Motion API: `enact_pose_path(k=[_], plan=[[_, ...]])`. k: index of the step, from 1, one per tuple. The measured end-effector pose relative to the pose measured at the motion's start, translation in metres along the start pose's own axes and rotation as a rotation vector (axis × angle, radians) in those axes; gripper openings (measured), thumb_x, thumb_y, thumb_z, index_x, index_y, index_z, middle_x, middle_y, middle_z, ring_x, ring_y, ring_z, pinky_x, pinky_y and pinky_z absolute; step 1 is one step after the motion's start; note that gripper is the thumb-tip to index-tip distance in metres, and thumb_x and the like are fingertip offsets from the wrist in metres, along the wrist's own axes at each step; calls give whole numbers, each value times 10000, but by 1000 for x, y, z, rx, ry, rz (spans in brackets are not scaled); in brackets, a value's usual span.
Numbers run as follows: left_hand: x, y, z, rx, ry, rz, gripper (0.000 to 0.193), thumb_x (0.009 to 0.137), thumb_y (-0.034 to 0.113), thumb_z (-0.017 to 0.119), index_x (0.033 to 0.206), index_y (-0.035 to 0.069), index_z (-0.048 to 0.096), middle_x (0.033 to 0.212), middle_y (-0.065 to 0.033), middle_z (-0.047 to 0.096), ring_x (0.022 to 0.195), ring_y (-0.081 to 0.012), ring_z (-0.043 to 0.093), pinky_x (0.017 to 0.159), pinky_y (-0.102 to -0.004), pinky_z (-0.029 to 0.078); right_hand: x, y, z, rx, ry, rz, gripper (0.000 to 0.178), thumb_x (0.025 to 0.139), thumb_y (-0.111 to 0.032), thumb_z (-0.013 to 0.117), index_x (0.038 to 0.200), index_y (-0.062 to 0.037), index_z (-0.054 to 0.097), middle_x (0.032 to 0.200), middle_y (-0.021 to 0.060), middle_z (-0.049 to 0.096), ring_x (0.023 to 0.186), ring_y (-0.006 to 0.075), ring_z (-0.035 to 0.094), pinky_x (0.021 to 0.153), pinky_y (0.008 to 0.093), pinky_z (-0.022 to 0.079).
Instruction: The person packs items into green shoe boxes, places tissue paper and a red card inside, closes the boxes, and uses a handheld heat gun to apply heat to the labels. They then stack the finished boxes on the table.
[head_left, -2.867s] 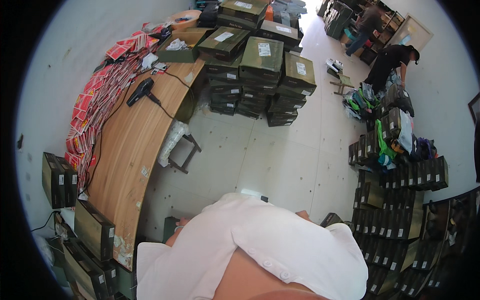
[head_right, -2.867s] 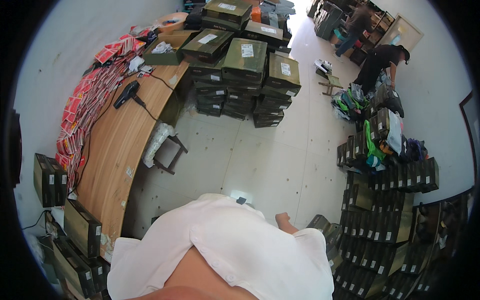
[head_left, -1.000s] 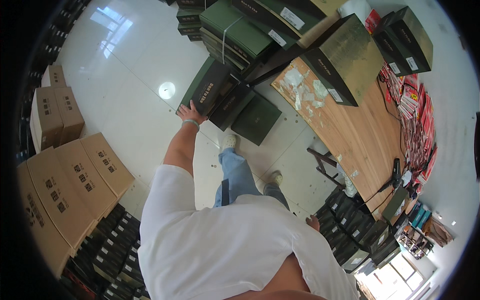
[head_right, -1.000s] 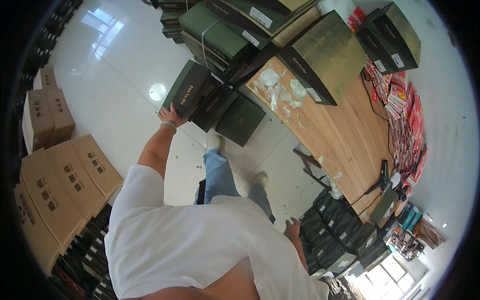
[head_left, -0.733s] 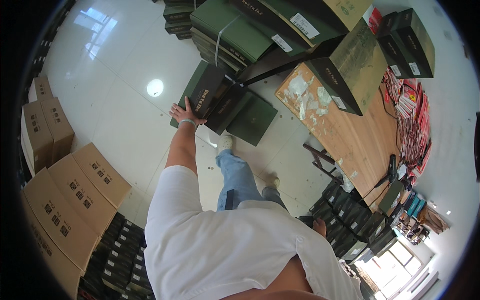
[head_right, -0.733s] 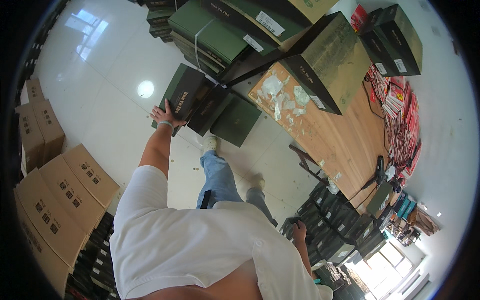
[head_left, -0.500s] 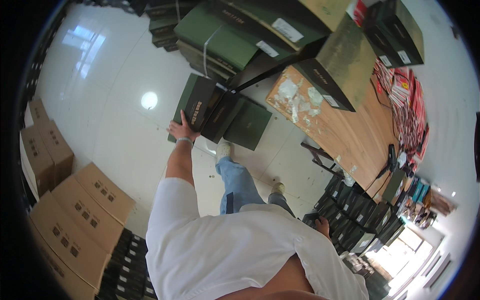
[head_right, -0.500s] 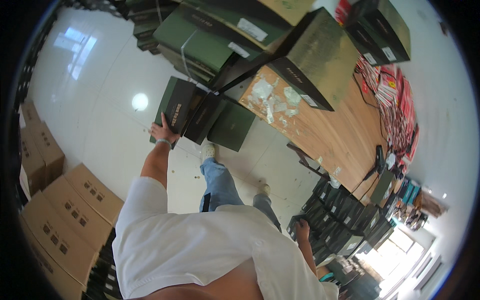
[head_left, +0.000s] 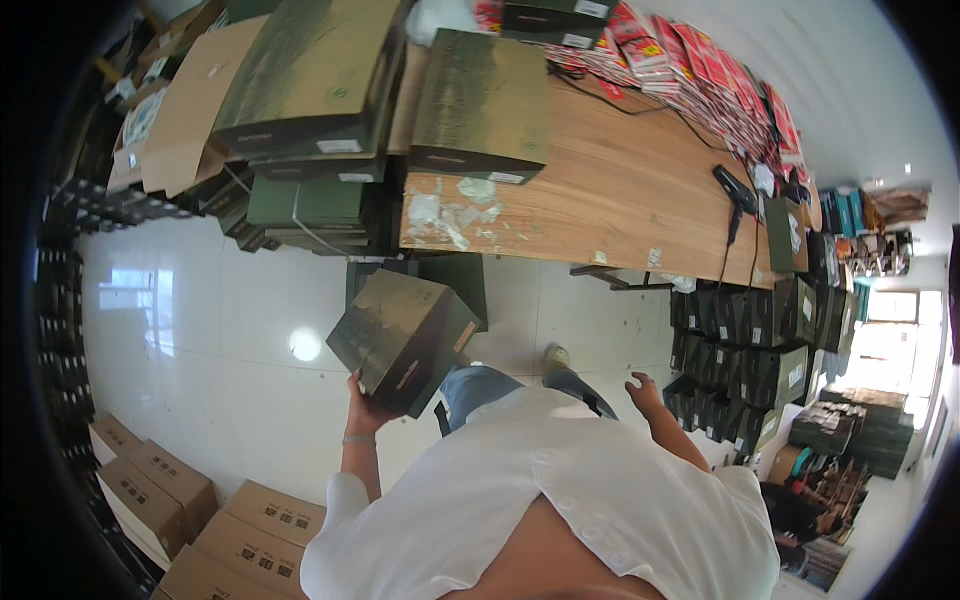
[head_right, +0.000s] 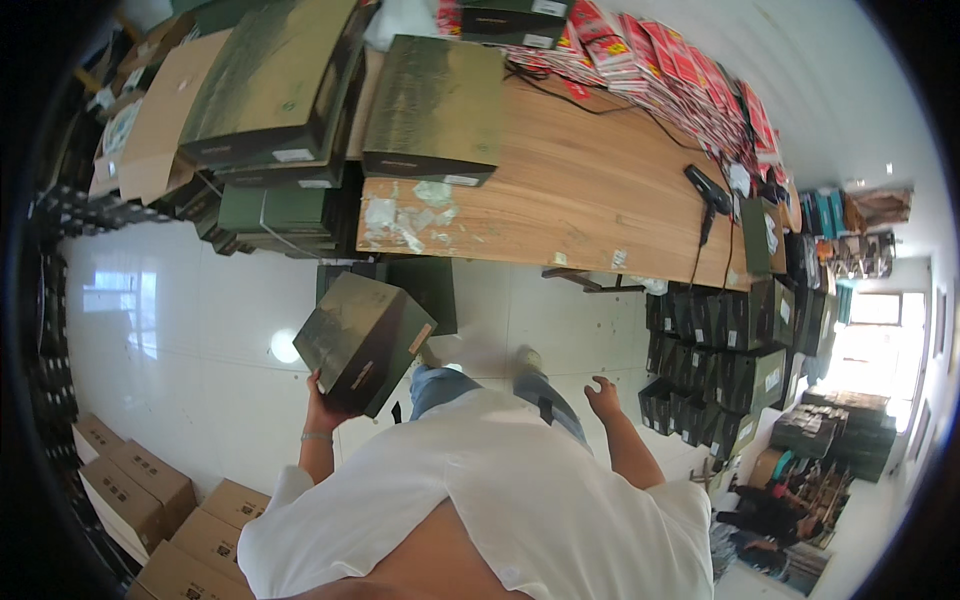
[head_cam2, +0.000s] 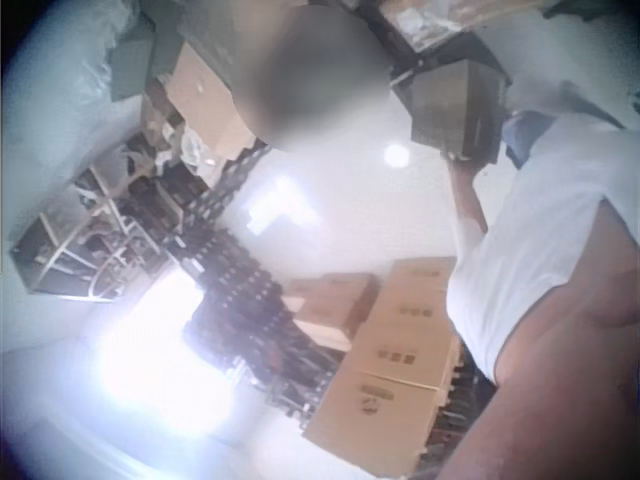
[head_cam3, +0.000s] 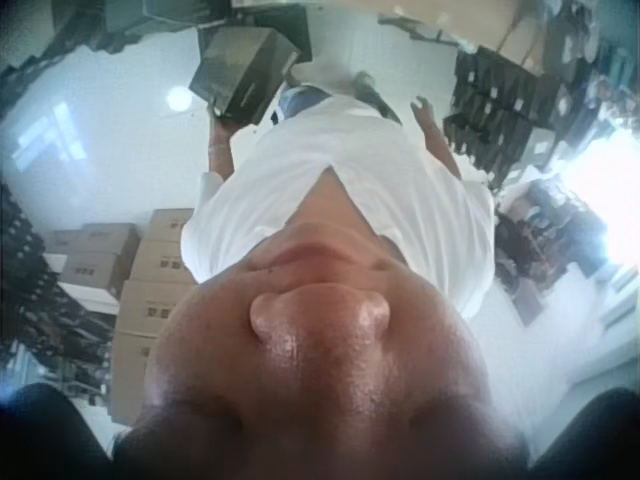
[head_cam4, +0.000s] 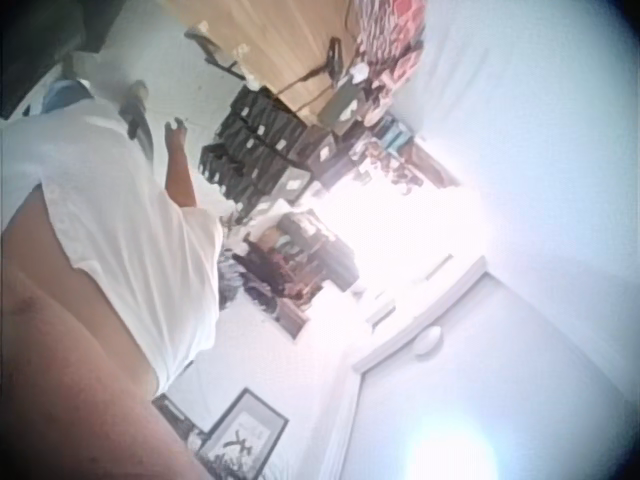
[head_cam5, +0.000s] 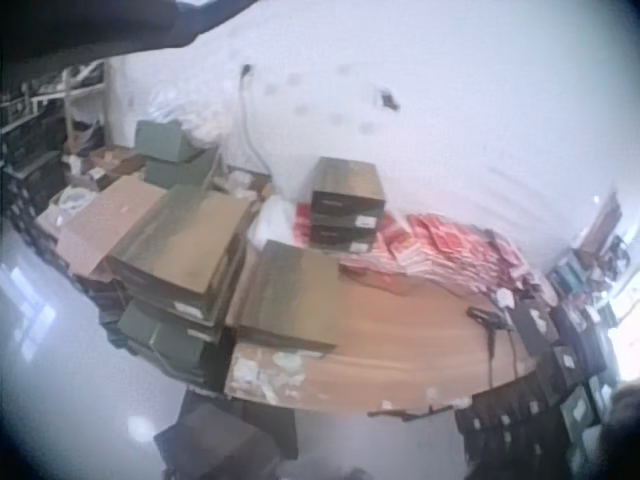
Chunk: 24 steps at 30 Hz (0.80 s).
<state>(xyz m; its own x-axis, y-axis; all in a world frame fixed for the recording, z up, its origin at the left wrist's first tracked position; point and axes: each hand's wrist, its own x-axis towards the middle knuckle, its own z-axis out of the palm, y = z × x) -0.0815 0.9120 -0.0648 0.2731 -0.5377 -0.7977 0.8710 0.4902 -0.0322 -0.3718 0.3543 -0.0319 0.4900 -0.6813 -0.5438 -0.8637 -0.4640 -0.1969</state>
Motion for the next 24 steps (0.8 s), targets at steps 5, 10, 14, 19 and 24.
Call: enact_pose_path(k=[5, 10, 14, 19, 24], plan=[[-53, -51, 35, -3, -73, 75, 854, 782, 737, 450, 1367, 122, 534, 1347, -127, 560, 1194, -322, 545, 1011, -502, 431, 46, 36, 18, 77, -26, -39, 529, 808, -363, 682, 1244, -72, 607, 1263, 270, 559, 1228, 410, 498, 1053, 444, 418], [-66, -121, 92, 168, -81, 135, 873, 789, 754, 432, 1370, 111, 531, 1304, -117, 595, 1144, -307, 587, 964, -469, 480, 97, 77, 12, 140, -64, -51, 534, 821, -358, 673, 1259, -60, 602, 1235, 264, 596, 1185, 413, 547, 1014, 445, 451], [-75, -200, 179, 237, -78, 246, 856, 818, 732, 447, 1378, 89, 515, 1317, -138, 579, 1159, -318, 573, 995, -457, 463, 135, 145, 13, 263, -48, 6, 538, 804, -342, 669, 1247, -42, 609, 1203, 270, 614, 1153, 413, 577, 1000, 440, 470], [-56, -263, 259, 323, -62, 242, 831, 837, 653, 510, 1445, 96, 406, 1395, -146, 508, 1253, -345, 500, 1009, -545, 412, 161, 257, 10, 336, -33, 172, 533, 796, -315, 660, 1230, -8, 613, 1183, 270, 631, 1139, 394, 598, 988, 427, 482], [20, -295, 329, 523, -190, 423, 737, 874, 584, 554, 1395, 74, 452, 1378, -145, 528, 1253, -314, 518, 1051, -488, 416, 168, 308, 5, 382, -11, 220, 516, 808, -299, 661, 1231, -9, 612, 1203, 255, 623, 1153, 396, 583, 990, 420, 475]])
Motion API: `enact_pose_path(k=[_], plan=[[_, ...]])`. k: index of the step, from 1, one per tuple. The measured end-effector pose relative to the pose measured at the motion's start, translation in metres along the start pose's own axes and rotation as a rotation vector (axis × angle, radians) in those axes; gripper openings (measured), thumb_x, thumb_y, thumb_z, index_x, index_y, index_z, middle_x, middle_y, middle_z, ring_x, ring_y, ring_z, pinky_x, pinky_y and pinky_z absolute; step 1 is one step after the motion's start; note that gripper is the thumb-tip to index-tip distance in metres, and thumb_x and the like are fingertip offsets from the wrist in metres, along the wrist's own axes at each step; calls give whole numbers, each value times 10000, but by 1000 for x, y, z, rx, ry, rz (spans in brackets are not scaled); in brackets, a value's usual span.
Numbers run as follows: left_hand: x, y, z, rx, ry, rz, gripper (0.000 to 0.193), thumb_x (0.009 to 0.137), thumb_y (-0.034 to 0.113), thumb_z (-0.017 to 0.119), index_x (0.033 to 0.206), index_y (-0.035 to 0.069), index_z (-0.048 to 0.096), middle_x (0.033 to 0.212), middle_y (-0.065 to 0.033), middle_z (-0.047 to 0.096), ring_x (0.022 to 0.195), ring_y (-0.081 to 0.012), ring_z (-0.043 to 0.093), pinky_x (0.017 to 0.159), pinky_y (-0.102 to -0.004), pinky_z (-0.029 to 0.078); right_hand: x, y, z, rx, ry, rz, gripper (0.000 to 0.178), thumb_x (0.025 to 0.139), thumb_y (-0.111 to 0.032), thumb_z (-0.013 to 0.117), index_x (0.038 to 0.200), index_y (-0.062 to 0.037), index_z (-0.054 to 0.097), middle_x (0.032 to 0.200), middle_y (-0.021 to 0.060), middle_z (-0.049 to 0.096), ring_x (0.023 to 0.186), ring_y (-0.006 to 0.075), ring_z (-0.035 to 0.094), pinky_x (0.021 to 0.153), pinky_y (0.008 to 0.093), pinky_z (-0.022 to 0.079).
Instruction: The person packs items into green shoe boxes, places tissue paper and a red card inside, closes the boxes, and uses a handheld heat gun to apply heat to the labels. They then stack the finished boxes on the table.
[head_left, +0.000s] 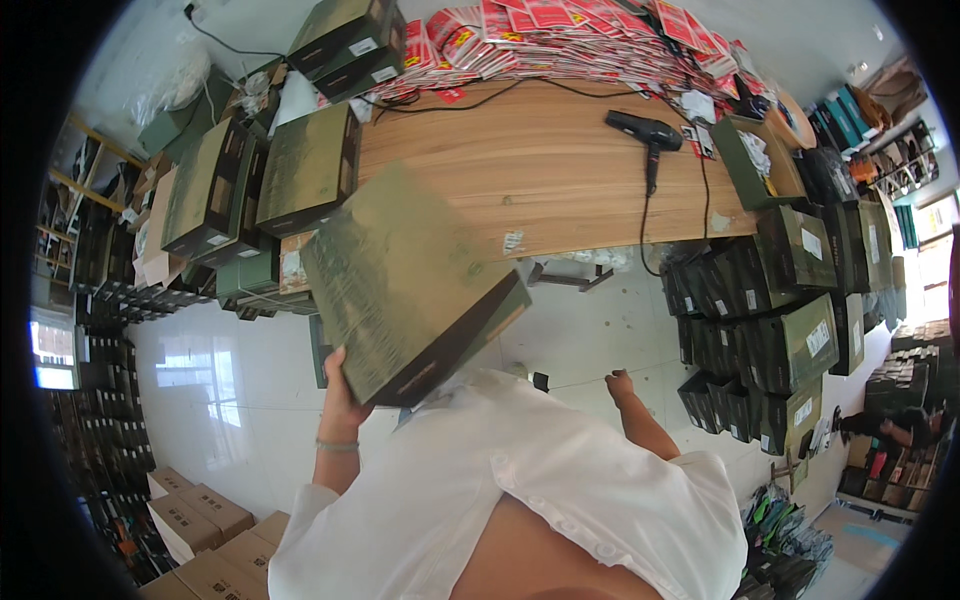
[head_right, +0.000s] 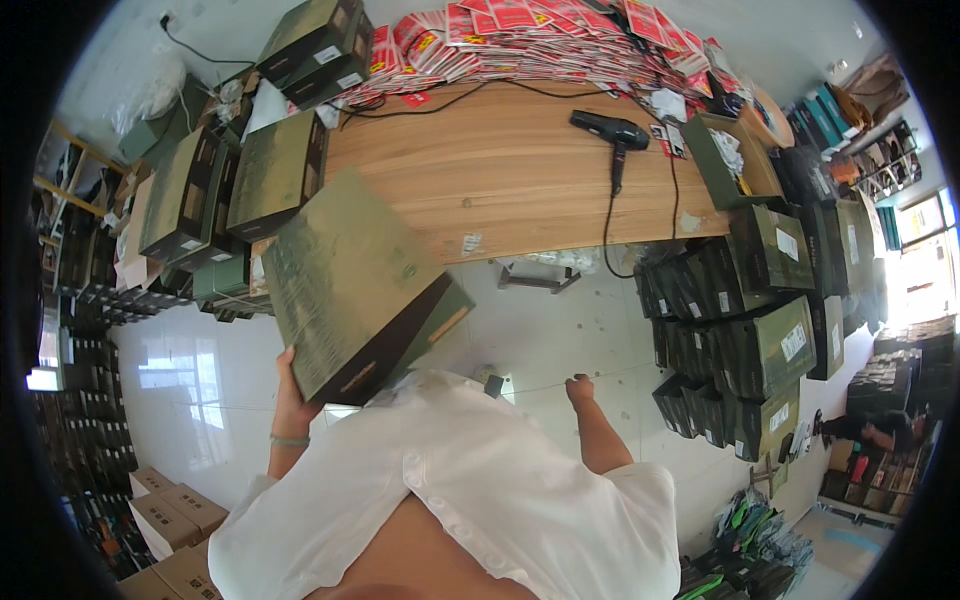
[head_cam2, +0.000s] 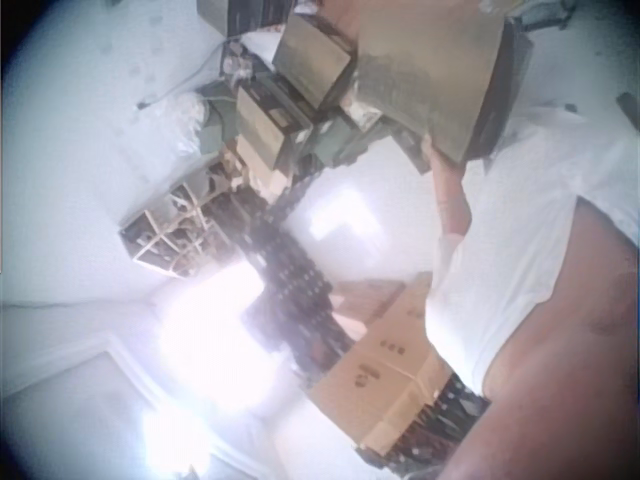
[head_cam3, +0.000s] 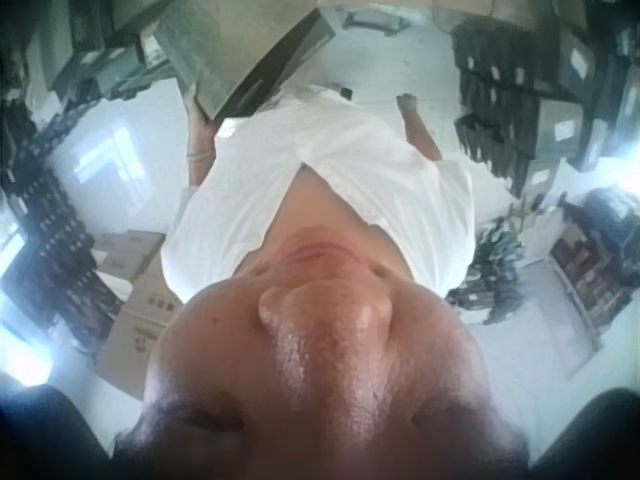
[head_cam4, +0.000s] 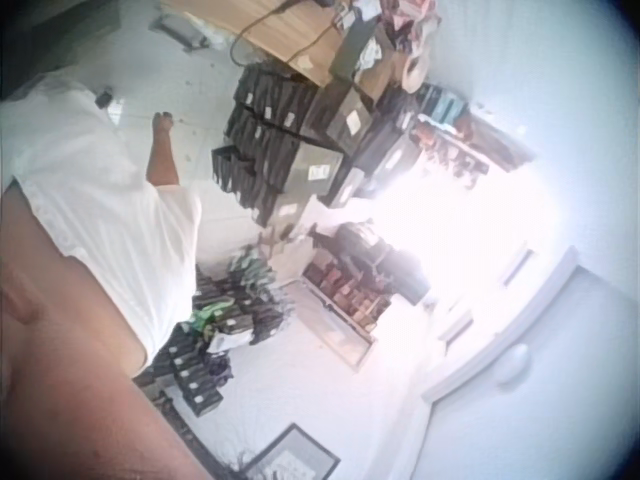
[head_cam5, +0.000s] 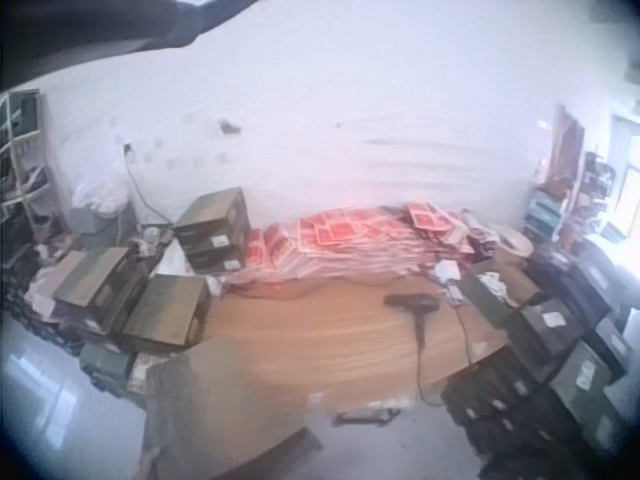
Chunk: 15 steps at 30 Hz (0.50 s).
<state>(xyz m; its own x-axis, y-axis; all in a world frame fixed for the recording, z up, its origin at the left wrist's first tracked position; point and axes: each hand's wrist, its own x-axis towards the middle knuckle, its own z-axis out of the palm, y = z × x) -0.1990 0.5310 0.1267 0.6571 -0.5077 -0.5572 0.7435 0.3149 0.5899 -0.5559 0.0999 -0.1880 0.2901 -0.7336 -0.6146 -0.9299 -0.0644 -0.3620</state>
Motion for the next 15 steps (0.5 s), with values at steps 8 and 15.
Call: enact_pose_path(k=[8, 15], plan=[[165, -109, 68, -46, 67, 6, 874, 827, 511, 672, 1486, 298, 140, 1438, -93, 364, 1256, -325, 447, 1015, -615, 370, -13, -103, -2, 301, 41, -319, 449, 843, -246, 653, 1206, 15, 621, 1189, 247, 636, 1115, 376, 611, 930, 404, 501], [226, -128, 12, -147, -142, -179, 709, 847, 343, 676, 1355, 217, 199, 1163, -95, 465, 925, -244, 529, 722, -464, 482, -33, -219, -52, 440, 34, -437, 410, 906, -249, 629, 1235, -5, 601, 1211, 209, 627, 1088, 326, 631, 912, 360, 499]])
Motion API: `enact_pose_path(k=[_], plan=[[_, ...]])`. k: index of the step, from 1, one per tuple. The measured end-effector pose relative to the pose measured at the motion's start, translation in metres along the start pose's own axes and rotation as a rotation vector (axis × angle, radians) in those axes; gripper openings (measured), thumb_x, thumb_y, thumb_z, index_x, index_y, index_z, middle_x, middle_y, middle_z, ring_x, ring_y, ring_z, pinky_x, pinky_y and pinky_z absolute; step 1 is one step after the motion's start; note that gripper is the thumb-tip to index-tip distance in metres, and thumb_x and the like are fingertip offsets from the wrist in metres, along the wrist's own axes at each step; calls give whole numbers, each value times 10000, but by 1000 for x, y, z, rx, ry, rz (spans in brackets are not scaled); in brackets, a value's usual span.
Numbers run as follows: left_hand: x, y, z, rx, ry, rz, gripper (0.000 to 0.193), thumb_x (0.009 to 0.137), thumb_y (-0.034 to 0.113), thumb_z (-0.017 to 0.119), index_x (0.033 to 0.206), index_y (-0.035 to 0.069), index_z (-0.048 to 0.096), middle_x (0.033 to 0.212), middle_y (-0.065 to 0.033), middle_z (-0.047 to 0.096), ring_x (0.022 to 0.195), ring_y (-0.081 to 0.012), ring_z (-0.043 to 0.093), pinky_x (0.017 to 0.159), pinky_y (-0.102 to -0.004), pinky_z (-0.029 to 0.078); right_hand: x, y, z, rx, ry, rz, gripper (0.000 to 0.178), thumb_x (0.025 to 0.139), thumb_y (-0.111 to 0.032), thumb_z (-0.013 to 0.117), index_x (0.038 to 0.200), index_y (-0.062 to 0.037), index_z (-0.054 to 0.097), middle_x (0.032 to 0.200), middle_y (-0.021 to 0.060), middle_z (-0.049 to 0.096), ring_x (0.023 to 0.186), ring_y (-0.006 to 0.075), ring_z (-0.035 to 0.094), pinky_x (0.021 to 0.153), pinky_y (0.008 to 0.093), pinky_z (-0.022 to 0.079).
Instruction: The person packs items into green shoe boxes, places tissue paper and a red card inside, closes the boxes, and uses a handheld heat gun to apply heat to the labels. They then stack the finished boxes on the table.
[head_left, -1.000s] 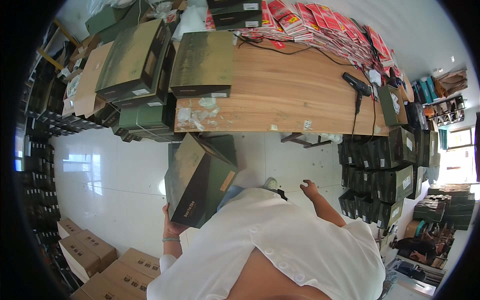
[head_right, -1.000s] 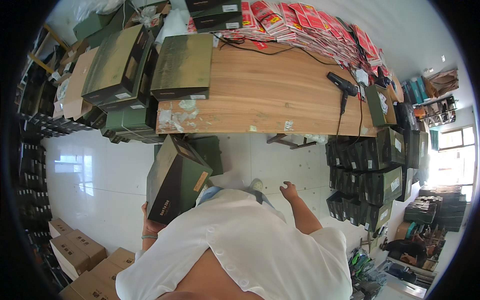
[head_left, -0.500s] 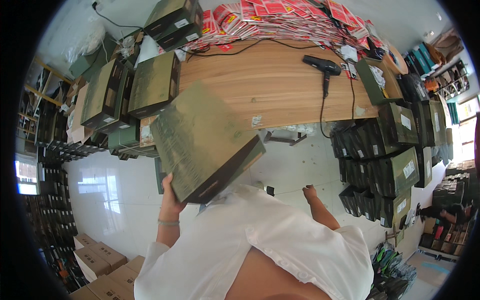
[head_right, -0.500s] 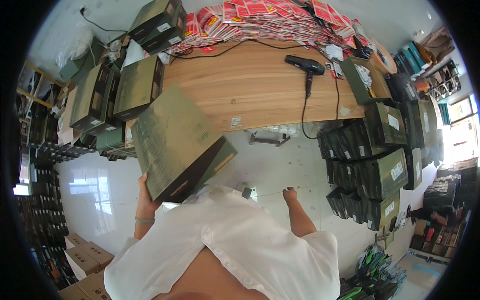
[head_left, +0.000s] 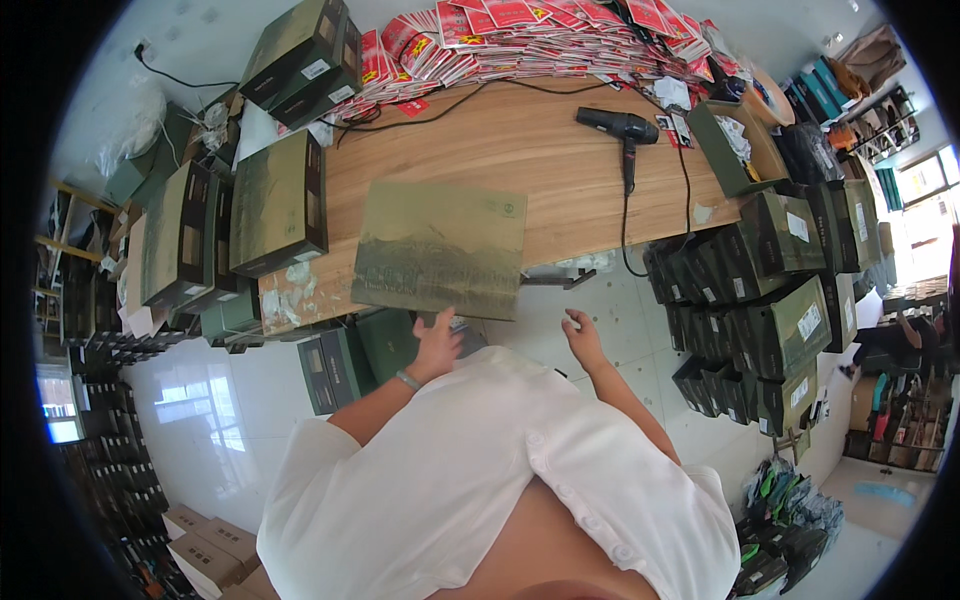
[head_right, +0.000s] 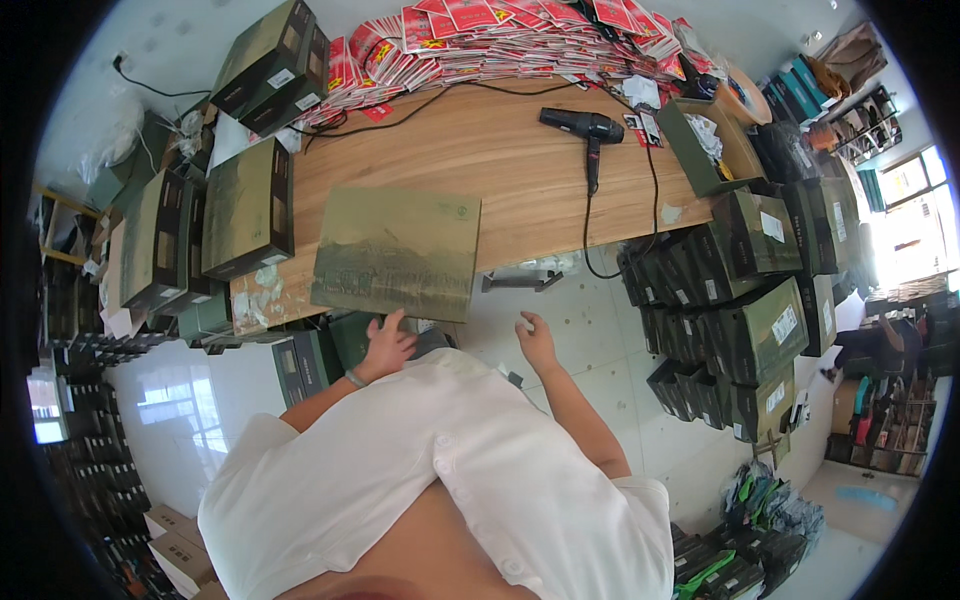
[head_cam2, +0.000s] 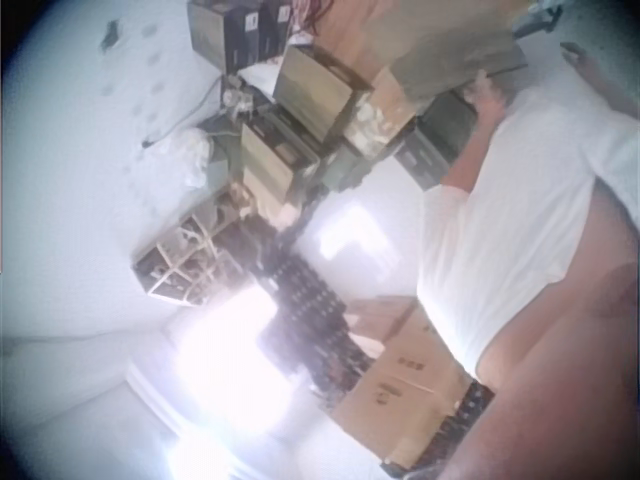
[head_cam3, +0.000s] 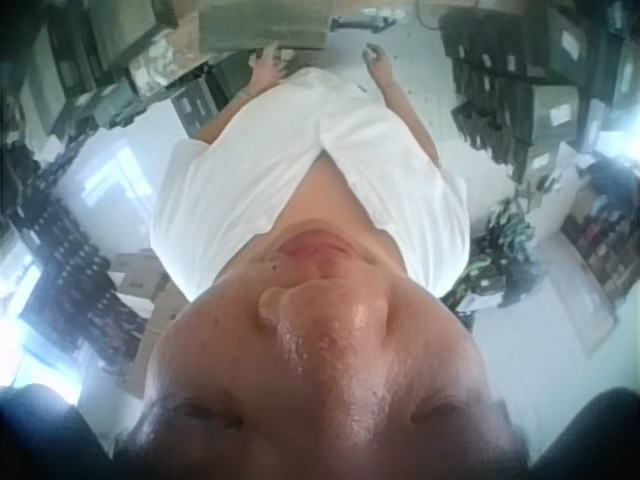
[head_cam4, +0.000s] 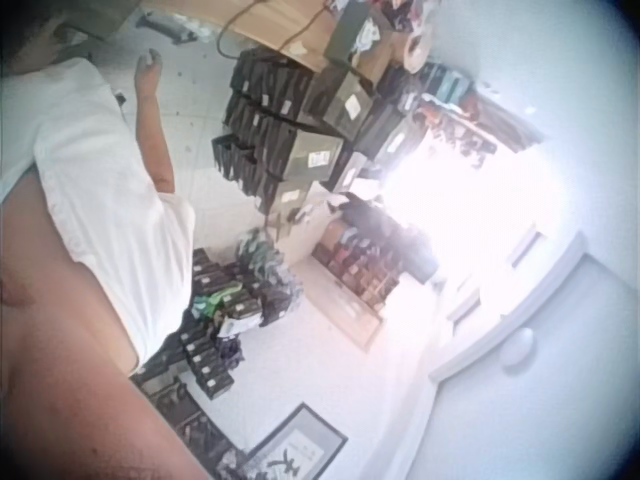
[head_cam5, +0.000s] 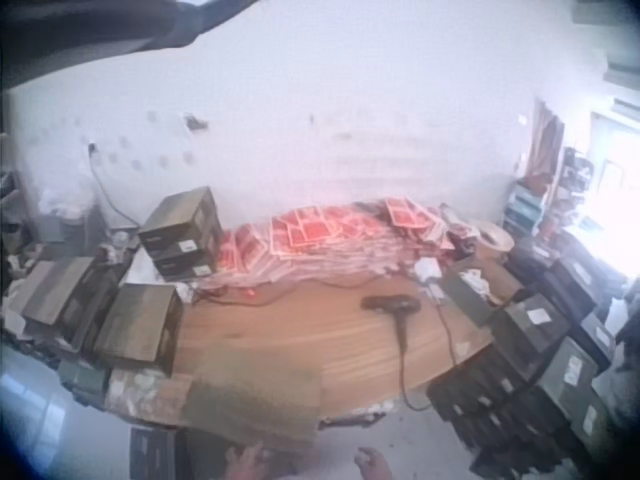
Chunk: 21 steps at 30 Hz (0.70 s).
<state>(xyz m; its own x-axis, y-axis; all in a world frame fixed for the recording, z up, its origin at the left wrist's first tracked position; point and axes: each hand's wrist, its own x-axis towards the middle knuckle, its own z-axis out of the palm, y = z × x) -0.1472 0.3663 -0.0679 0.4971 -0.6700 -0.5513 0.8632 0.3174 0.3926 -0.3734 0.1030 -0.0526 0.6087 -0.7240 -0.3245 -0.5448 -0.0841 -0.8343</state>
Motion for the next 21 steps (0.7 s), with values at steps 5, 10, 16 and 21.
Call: enact_pose_path(k=[5, 10, 16, 21], plan=[[-1, 100, 9, 671, 714, 951, 157, 902, 77, 518, 1045, 14, 501, 990, -57, 503, 898, -150, 495, 841, -289, 418, 43, -44, 26, 112, 18, 128, 452, 977, -360, 528, 1243, 0, 589, 1121, 188, 660, 1029, 270, 650, 874, 360, 498], [39, 199, -69, 823, 635, 453, 188, 943, 134, 531, 1075, 8, 573, 937, -64, 601, 842, -180, 562, 785, -335, 467, 103, 4, 109, -51, -105, 198, 556, 1016, -460, 373, 1222, 4, 598, 967, 174, 681, 938, 227, 643, 834, 378, 492], [83, 217, -105, 635, 408, 114, 446, 983, 351, 475, 1302, 42, 514, 1238, -91, 565, 1119, -233, 533, 983, -385, 429, 151, -46, 131, 251, -220, 304, 539, 996, -456, 395, 1133, 12, 625, 913, 179, 674, 869, 289, 649, 750, 422, 503], [90, 239, -104, 2008, 441, 213, 471, 946, 313, 601, 1338, 68, 512, 1177, -98, 631, 1046, -294, 615, 985, -404, 463, 186, -94, 138, 154, -156, 407, 662, 934, -558, 424, 1298, -22, 560, 1237, 197, 589, 973, 345, 598, 809, 476, 502]])
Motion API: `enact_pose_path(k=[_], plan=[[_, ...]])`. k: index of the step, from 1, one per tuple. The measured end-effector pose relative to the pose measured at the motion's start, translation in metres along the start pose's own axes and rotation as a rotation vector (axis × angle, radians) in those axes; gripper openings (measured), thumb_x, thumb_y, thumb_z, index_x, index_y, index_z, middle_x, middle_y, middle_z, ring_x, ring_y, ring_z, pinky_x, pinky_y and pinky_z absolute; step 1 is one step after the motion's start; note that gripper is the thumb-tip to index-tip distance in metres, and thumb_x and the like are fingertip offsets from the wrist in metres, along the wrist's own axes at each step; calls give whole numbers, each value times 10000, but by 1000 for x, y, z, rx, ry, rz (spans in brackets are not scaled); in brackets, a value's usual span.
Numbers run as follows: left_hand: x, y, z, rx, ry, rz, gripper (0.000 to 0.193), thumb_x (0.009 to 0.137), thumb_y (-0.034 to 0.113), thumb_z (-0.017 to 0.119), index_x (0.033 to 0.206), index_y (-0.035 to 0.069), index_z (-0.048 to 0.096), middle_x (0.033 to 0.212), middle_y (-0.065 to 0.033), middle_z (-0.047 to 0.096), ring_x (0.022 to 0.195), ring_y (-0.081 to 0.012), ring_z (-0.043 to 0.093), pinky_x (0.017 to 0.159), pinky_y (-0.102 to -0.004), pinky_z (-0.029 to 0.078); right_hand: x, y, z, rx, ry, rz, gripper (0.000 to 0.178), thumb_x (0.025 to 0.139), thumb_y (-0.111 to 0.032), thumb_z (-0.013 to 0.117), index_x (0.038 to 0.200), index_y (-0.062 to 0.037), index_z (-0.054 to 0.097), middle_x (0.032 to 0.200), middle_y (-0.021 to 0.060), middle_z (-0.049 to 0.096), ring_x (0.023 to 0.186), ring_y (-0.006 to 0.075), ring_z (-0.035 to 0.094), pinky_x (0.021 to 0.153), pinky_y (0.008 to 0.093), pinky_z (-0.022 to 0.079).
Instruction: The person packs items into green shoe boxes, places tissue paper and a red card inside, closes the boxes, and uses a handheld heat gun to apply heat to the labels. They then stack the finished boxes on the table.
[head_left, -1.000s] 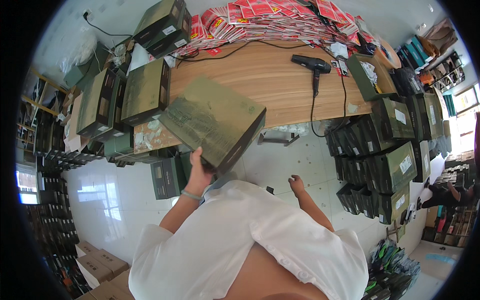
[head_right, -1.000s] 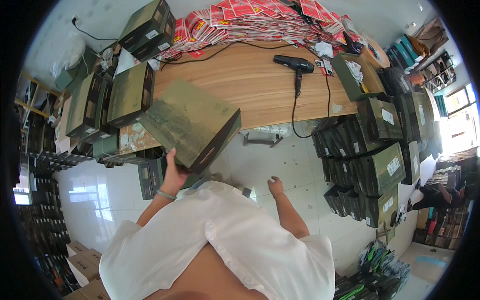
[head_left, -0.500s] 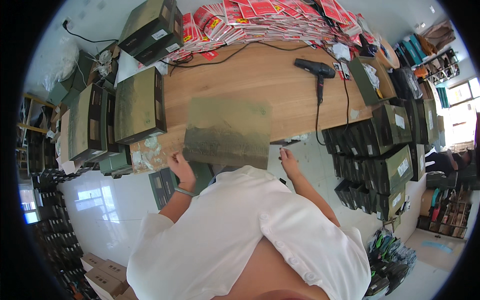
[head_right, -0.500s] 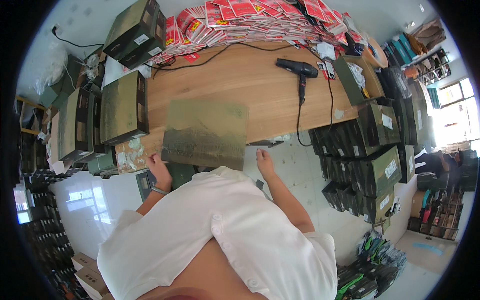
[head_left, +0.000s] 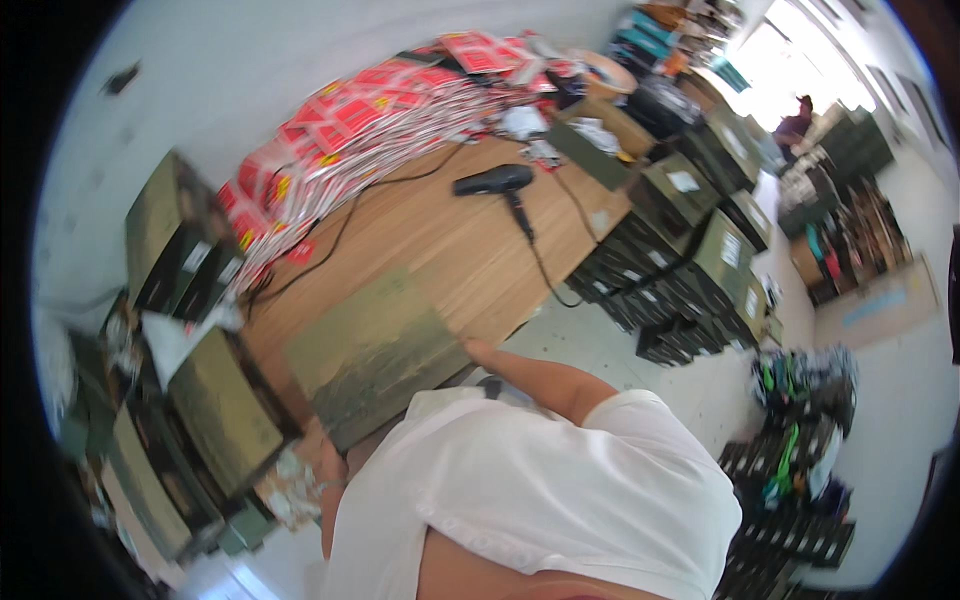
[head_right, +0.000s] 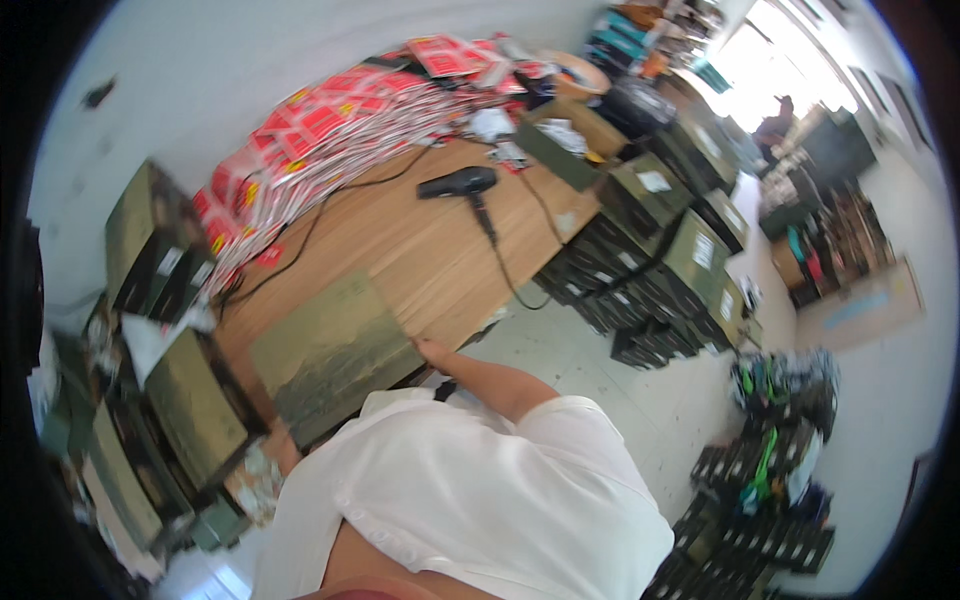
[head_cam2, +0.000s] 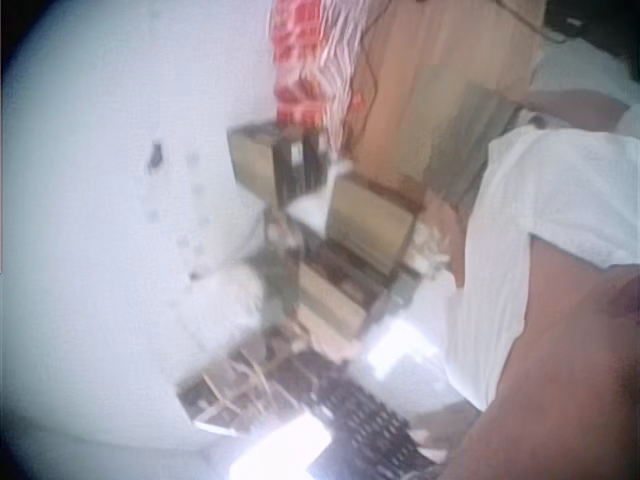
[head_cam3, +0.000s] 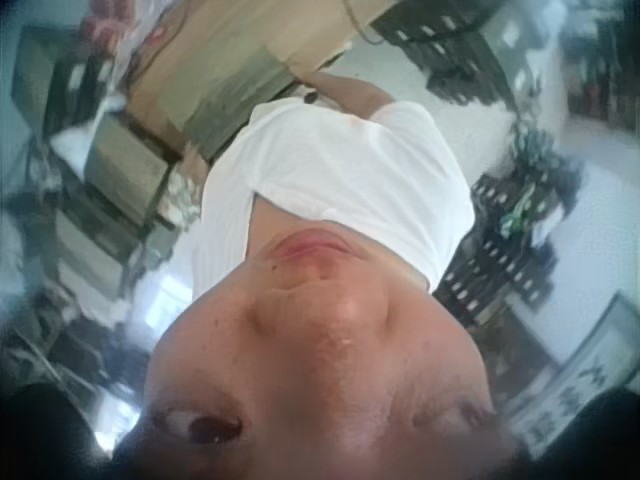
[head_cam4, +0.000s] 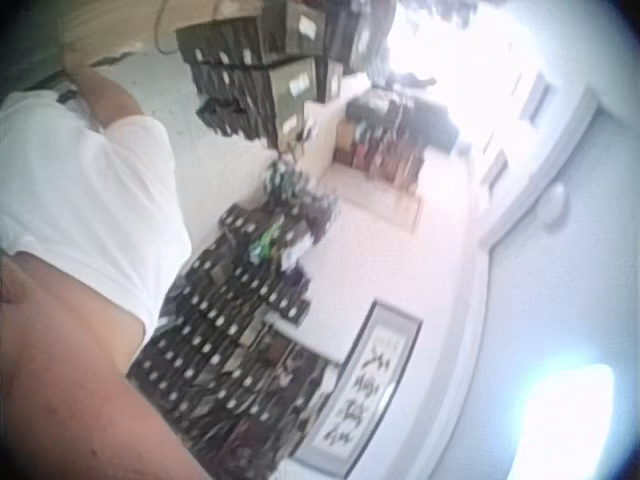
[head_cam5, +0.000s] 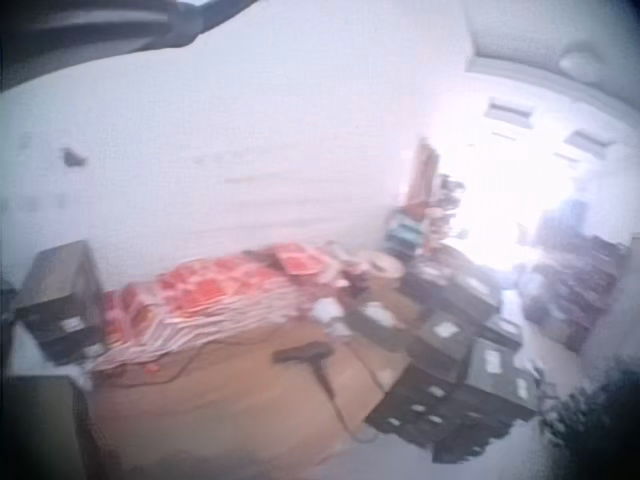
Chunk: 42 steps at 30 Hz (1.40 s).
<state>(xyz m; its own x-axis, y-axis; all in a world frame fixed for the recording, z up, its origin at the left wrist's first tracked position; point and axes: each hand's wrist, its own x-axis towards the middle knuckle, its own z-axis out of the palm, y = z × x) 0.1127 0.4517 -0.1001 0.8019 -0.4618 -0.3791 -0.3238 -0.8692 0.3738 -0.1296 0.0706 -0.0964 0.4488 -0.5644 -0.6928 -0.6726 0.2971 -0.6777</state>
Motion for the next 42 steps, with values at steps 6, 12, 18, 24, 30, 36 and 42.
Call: enact_pose_path(k=[6, 12, 18, 24, 30, 36, 42], plan=[[18, 47, -39, -1482, -120, -443, 598, 937, 368, 628, 1429, 101, 417, 1346, -140, 520, 1251, -275, 491, 1041, -427, 426, 28, -16, -4, 242, -126, 161, 603, 885, -630, 472, 1141, -119, 665, 970, 102, 657, 685, 283, 603, 642, 480, 512], [76, -48, 9, -719, -73, 459, 792, 901, 520, 603, 1491, 98, 285, 1509, -91, 351, 1370, -258, 358, 1180, -501, 143, -8, -80, -15, 469, -291, 168, 518, 887, -650, 473, 990, -182, 671, 857, 15, 630, 768, 204, 611, 676, 475, 526], [115, -66, 20, -1330, -52, 383, 692, 899, 199, 673, 1468, 62, 303, 1458, -158, 391, 1243, -255, 468, 1010, -390, 389, -30, -140, -55, 464, -416, 118, 437, 980, -477, 493, 1251, -146, 583, 1151, 87, 603, 967, 262, 610, 776, 417, 565], [78, 31, -15, -606, 182, 152, 522, 908, 293, 640, 1243, -72, 474, 1257, -277, 563, 1141, -352, 568, 916, -436, 454, -69, -210, -59, 1303, -853, -58, 327, 995, -306, 524, 1200, -58, 580, 1150, 139, 601, 951, 275, 613, 873, 348, 529], [50, 71, -35, -325, 130, -3, 433, 921, 187, 545, 1294, -14, 457, 1018, -328, 632, 989, -493, 599, 853, -537, 489, -33, -310, -7, 749, -522, -796, 554, 985, -356, 509, 1428, -54, 371, 1460, 149, 360, 1408, 332, 293, 1145, 443, 289], [24, 46, -29, -423, 186, 7, 542, 915, 135, 552, 1420, 25, 388, 1175, -321, 592, 1107, -459, 571, 927, -500, 468, 32, -314, 78, -775, 131, -787, 799, 926, -553, 518, 1547, -149, 219, 1635, 99, 64, 1492, 343, 104, 1176, 542, 146], [3, 47, -42, -556, 181, -23, 563, 921, 125, 523, 1454, 46, 357, 1279, -312, 544, 1181, -452, 530, 975, -475, 447, 41, -293, 131, -1131, 103, -684, 748, 925, -617, 453, 1512, -172, 321, 1615, 77, 172, 1478, 363, 146, 1172, 582, 138]])
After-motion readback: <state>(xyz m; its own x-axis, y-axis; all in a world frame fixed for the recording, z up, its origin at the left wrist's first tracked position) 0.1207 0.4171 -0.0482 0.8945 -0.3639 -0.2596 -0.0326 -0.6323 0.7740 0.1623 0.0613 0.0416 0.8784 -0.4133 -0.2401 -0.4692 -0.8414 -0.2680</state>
